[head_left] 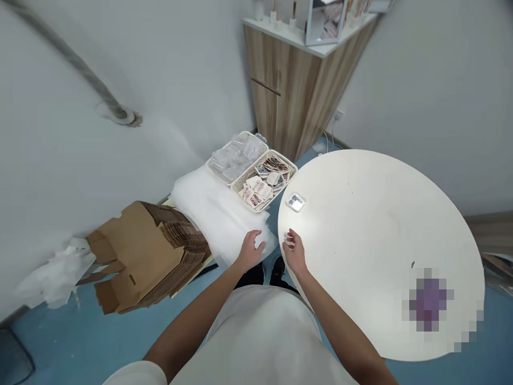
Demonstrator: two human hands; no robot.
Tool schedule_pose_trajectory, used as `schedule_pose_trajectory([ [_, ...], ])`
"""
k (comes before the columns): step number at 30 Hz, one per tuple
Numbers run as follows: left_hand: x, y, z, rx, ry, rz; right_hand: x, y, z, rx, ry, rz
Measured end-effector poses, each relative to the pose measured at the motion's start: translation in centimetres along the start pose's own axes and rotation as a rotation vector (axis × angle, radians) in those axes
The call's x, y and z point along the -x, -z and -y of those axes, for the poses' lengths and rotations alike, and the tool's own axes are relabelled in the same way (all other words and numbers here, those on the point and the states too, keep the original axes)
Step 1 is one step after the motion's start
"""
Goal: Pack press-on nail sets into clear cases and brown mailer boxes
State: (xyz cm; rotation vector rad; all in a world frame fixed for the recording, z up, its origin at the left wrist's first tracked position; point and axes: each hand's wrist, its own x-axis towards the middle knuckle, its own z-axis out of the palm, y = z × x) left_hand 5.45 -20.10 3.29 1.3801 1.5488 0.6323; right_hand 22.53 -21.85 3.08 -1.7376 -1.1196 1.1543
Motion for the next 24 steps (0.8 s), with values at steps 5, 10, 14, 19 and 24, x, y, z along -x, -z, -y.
schedule_pose_trajectory([
  [5, 0.9, 3.7, 1.0, -0.005, 0.063, -0.098, -0.4, -2.1, 1.4, 0.102, 0.104, 0.202],
  [10, 0.7, 7.6, 1.9, 0.117, 0.151, -0.190, -2.6, -6.1, 3.1, 0.271, 0.191, 0.336],
  [14, 0.1, 10.4, 1.9, 0.313, 0.217, -0.175, -3.6, -9.5, 5.1, 0.376, 0.226, 0.406],
  [19, -1.3, 12.7, 1.3, 0.432, 0.307, -0.134, -4.3, -12.0, 7.4, 0.467, 0.314, 0.402],
  [24, -3.7, 13.4, 0.7, 0.484, 0.339, -0.134, -7.2, -13.4, 9.7, 0.558, 0.402, 0.397],
])
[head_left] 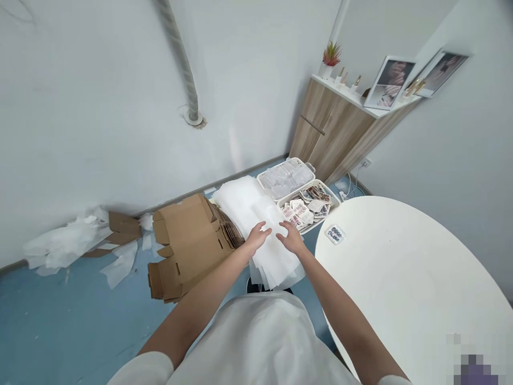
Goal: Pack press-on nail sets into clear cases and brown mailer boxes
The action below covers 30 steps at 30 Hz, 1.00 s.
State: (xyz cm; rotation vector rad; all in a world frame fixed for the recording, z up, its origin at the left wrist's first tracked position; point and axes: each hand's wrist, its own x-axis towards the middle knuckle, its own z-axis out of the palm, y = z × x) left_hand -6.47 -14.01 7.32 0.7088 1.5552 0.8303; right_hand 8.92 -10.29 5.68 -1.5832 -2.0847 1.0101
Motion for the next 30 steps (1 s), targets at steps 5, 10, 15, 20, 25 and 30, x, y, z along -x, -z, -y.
schedule_pose_trajectory([
  [5, -3.0, -0.3, -0.4, 0.046, 0.031, -0.027, -5.4, 0.2, 0.3, 0.044, -0.023, 0.042],
  [10, -5.6, -0.8, -0.3, 0.074, 0.066, -0.053, -9.2, -0.8, 0.1, 0.053, -0.001, 0.109],
  [15, -6.7, -1.1, 0.1, 0.084, 0.131, -0.094, -10.2, -1.5, -0.5, -0.045, 0.015, 0.182],
  [20, -6.5, -0.6, 0.2, 0.096, 0.098, -0.191, -8.8, -1.6, -0.3, -0.133, 0.135, 0.247],
  [25, -5.1, -0.5, 0.2, 0.122, 0.031, -0.177, -7.5, -1.0, 1.1, -0.117, 0.124, 0.193],
  [30, -3.1, -0.3, 1.7, 0.032, -0.069, -0.152, -5.8, 1.1, 2.7, -0.010, 0.161, -0.022],
])
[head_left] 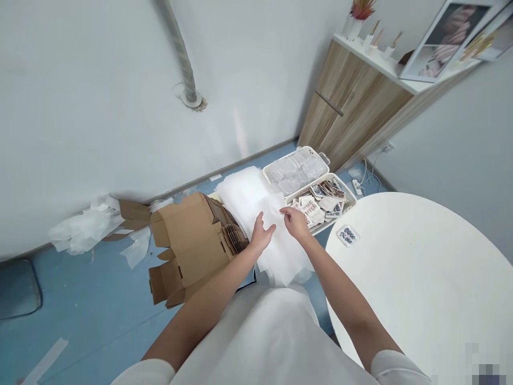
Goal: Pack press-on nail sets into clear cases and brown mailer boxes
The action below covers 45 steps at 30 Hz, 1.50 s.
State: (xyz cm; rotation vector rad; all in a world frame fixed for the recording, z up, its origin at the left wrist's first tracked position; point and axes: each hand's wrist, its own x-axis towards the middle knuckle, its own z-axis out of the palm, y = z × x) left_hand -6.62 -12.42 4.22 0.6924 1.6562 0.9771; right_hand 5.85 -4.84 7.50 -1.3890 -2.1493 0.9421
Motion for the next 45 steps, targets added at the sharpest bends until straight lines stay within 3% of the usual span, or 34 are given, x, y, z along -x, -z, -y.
schedule_pose_trajectory([
  [4, 1.1, 0.0, 1.8, -0.072, -0.031, 0.046, 3.1, 2.0, 1.1, 0.076, 0.053, -0.103],
  [9, 1.8, -1.8, 3.0, -0.122, -0.033, 0.107, 8.6, 4.8, 1.8, 0.063, 0.014, -0.235],
  [13, 2.7, -3.7, 2.5, -0.170, 0.003, 0.197, 13.0, 6.9, 1.3, -0.046, -0.115, -0.396],
  [17, 4.0, -5.8, 1.7, -0.197, 0.013, 0.370, 17.4, 8.4, -0.4, -0.173, -0.295, -0.535],
  [21, 5.5, -9.1, 1.7, -0.253, -0.064, 0.507, 22.2, 9.5, -2.8, -0.233, -0.453, -0.664],
  [27, 8.4, -16.0, 3.5, -0.429, -0.122, 0.644, 29.5, 11.2, -6.9, -0.328, -0.635, -0.808],
  [29, 9.8, -18.1, 4.5, -0.543, -0.213, 0.675, 31.8, 11.8, -8.8, -0.364, -0.682, -0.842],
  [33, 12.8, -21.2, 6.5, -0.791, -0.591, 0.833, 35.9, 12.7, -13.1, -0.366, -0.799, -0.869],
  [35, 14.1, -22.5, 7.5, -0.891, -0.704, 0.942, 37.4, 13.2, -15.4, -0.319, -0.829, -0.852],
  [40, 16.1, -25.6, 9.2, -1.030, -0.752, 1.038, 39.3, 14.0, -19.9, -0.168, -0.862, -0.754],
  [43, 16.8, -26.6, 9.7, -1.076, -0.757, 1.010, 39.6, 13.2, -20.4, 0.040, -0.907, -0.749],
  [45, 17.2, -27.0, 9.8, -1.114, -0.773, 0.978, 39.7, 12.1, -20.0, 0.134, -0.835, -0.695],
])
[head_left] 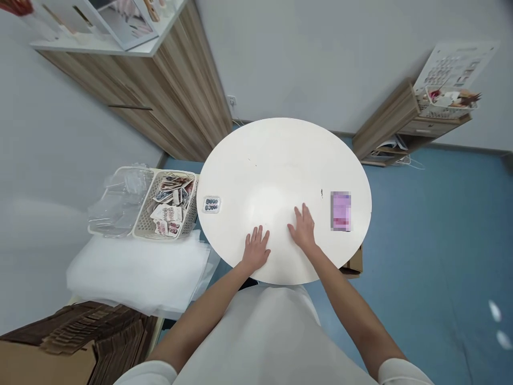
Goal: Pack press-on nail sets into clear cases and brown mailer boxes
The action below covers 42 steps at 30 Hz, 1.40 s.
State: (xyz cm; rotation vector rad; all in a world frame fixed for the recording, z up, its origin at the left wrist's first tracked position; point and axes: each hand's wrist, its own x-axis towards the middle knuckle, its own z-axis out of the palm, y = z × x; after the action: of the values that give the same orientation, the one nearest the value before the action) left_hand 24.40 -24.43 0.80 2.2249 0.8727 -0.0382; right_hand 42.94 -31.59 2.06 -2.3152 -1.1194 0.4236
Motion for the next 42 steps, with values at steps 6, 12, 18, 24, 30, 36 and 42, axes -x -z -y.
schedule_pose_trajectory([
  [6, -0.6, -0.1, -1.1, -0.307, 0.041, 0.040, 2.4, -2.1, -0.7, 0.207, 0.148, 0.271],
  [12, -2.4, 0.5, -1.1, -0.525, 0.024, 0.067, 0.3, -2.1, -2.0, 0.389, 0.192, 0.310],
  [18, -2.6, 1.2, 0.0, -0.514, -0.008, 0.070, 0.3, -2.1, -1.9, 0.377, 0.189, 0.276],
  [24, -2.2, 1.9, 1.0, -0.456, -0.051, 0.028, 1.0, -1.5, -0.8, 0.292, 0.215, 0.207],
  [30, -0.1, 4.6, 4.5, -0.294, -0.015, -0.106, 1.2, -3.3, 4.5, 0.096, 0.178, 0.095],
  [36, 0.8, 10.2, 11.7, 0.013, 0.171, -0.342, -0.6, -8.6, 12.3, -0.324, 0.045, 0.237],
  [42, -1.4, 13.8, 16.0, 0.464, 0.344, -0.395, -2.6, -13.3, 18.4, -0.730, -0.187, 0.417],
])
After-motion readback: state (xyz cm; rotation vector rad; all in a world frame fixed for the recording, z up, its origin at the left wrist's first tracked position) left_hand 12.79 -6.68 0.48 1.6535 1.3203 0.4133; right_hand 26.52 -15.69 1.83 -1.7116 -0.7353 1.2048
